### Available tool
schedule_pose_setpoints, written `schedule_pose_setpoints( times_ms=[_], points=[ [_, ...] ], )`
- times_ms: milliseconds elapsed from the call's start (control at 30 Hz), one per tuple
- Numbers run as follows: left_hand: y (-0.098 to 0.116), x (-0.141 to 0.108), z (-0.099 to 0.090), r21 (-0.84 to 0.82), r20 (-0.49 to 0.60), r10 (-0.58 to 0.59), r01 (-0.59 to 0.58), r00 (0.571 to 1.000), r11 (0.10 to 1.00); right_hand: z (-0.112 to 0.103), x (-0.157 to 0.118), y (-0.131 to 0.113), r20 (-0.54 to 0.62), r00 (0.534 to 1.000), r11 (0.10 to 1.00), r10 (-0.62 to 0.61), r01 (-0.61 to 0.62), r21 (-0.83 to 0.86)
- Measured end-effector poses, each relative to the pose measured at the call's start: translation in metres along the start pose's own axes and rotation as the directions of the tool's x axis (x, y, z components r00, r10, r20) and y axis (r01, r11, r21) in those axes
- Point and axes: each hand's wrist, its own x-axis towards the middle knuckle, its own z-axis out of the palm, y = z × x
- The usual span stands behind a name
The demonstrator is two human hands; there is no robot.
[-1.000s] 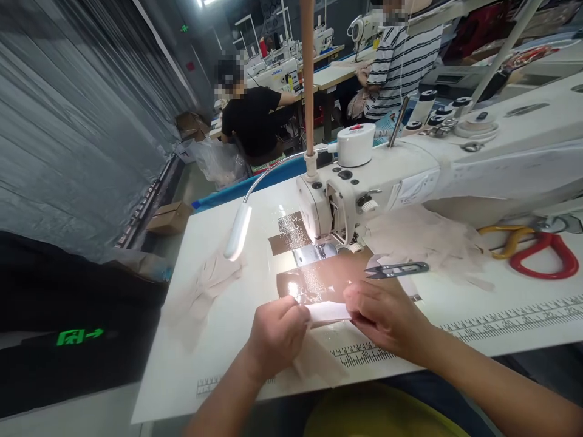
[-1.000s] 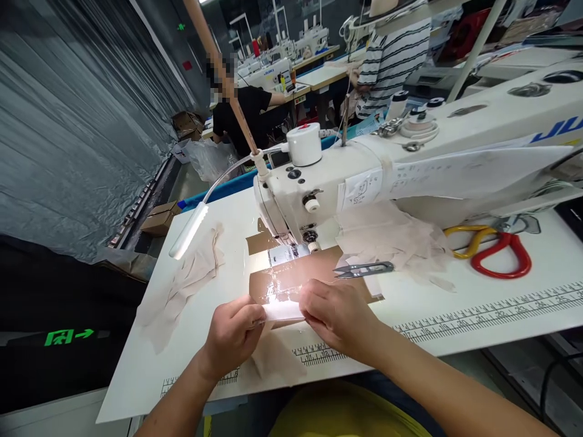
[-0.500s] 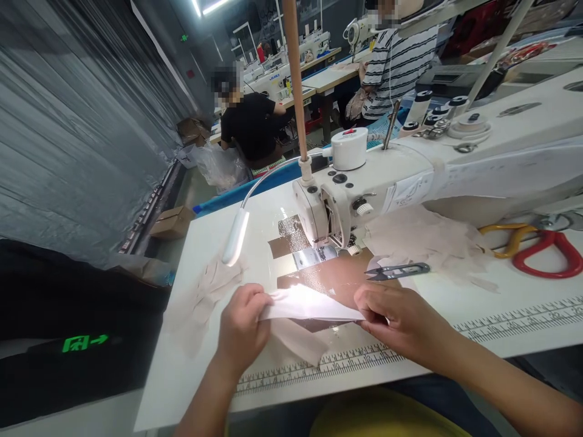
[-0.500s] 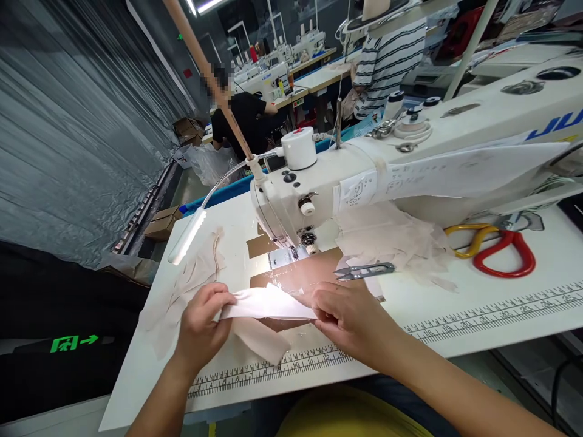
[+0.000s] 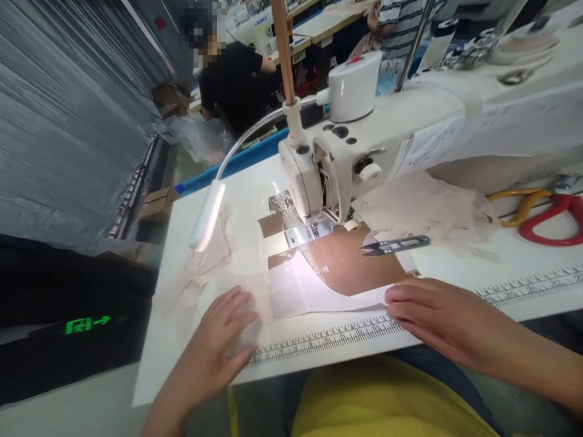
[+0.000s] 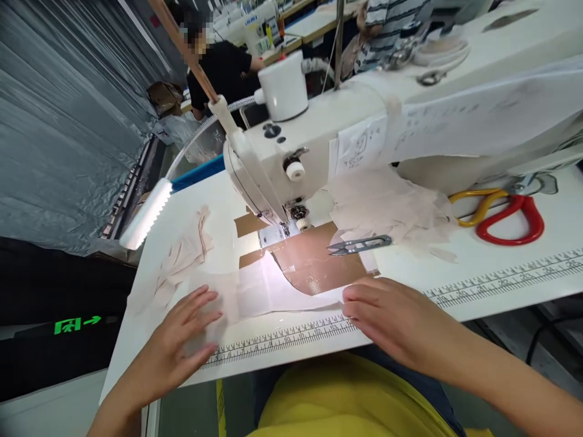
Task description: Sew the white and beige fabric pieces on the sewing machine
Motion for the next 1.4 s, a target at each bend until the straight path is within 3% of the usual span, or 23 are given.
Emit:
schedule_pose_setpoints(
  times_ms=[100, 167, 300, 400, 467, 567, 700, 800, 967, 1100, 1300, 1400],
  points=[
    [0.013, -0.004, 0.007, -0.11, -0.139, -0.068, 0.053, 0.988, 0.993, -0.006, -0.001, -0.001, 0.0, 1.0, 0.999, -0.003, 0.003, 0.047],
    [0.026, 0.006, 0.017, -0.183, -0.206, -0.059, 0.021, 0.977, 0.983, -0.001, 0.009, -0.01, -0.03, 0.999, 0.999, -0.014, 0.015, 0.037],
    [0.049, 0.039, 0.047, -0.243, -0.216, 0.036, -0.09, 0.976, 0.966, 0.027, 0.034, -0.036, 0.007, 0.989, 0.987, -0.15, 0.15, -0.056],
    [0.06, 0.054, 0.064, -0.258, -0.178, 0.03, -0.076, 0.984, 0.963, 0.045, 0.038, -0.048, 0.07, 0.987, 0.979, -0.145, 0.154, -0.138],
    [0.063, 0.057, 0.07, -0.235, -0.171, 0.009, -0.05, 0.985, 0.971, 0.047, 0.033, -0.047, 0.132, 0.978, 0.98, -0.164, 0.177, -0.09],
    [0.063, 0.055, 0.073, -0.202, -0.169, 0.004, -0.039, 0.986, 0.979, 0.037, 0.022, -0.039, 0.193, 0.962, 0.98, -0.192, 0.176, 0.094],
    [0.062, 0.053, 0.073, -0.191, -0.177, 0.013, -0.048, 0.984, 0.98, 0.024, 0.021, -0.035, 0.138, 0.985, 0.966, -0.101, 0.063, 0.253],
    [0.063, 0.053, 0.073, -0.189, -0.184, 0.016, -0.051, 0.983, 0.981, 0.031, 0.032, -0.04, 0.082, 0.995, 0.99, -0.057, 0.046, 0.133],
    [0.063, 0.054, 0.073, -0.204, -0.187, 0.013, -0.052, 0.982, 0.978, 0.056, 0.05, -0.044, 0.076, 0.99, 0.975, -0.12, 0.132, -0.179],
    [0.062, 0.052, 0.074, -0.233, -0.17, -0.008, -0.032, 0.985, 0.972, 0.055, 0.05, -0.036, 0.098, 0.978, 0.975, -0.184, 0.194, -0.104],
    [0.06, 0.052, 0.074, -0.259, -0.154, -0.023, -0.018, 0.988, 0.966, 0.029, 0.044, -0.027, 0.17, 0.981, 0.992, -0.097, 0.082, 0.091],
    [0.06, 0.052, 0.074, -0.264, -0.151, -0.018, -0.023, 0.988, 0.964, 0.031, 0.046, -0.031, 0.16, 0.983, 0.991, -0.085, 0.066, 0.12]
  ],
)
